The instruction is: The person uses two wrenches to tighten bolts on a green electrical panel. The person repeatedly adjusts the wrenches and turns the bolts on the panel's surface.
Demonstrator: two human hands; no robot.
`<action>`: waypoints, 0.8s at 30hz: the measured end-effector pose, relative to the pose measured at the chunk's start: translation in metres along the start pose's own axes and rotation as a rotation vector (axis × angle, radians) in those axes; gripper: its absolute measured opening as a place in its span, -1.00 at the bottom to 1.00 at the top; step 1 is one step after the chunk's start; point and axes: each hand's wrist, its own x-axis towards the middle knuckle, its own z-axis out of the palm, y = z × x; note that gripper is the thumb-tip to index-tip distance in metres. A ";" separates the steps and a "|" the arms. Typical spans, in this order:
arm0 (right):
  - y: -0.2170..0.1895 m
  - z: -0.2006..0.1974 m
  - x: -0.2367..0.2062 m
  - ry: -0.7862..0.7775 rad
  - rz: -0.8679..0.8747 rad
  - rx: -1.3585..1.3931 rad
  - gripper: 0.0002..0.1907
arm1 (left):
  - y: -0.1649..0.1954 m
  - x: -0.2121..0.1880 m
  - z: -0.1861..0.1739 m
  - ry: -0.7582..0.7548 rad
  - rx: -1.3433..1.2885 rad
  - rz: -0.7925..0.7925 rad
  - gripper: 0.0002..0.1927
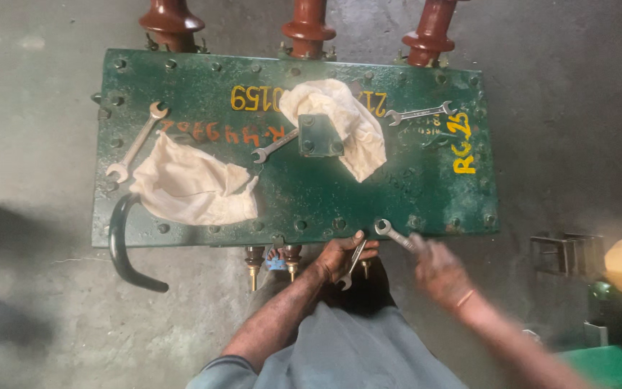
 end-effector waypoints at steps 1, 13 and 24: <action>-0.017 0.007 -0.013 0.037 0.044 0.067 -0.38 | 0.000 0.000 0.000 -0.001 0.024 -0.021 -0.35; -0.116 -0.009 0.106 0.037 -0.171 0.211 -0.76 | 0.003 0.004 -0.009 -0.188 -0.049 -0.011 -0.41; 0.000 -0.003 0.225 0.269 0.270 0.186 -0.84 | 0.009 -0.007 -0.001 -0.059 0.000 0.002 -0.29</action>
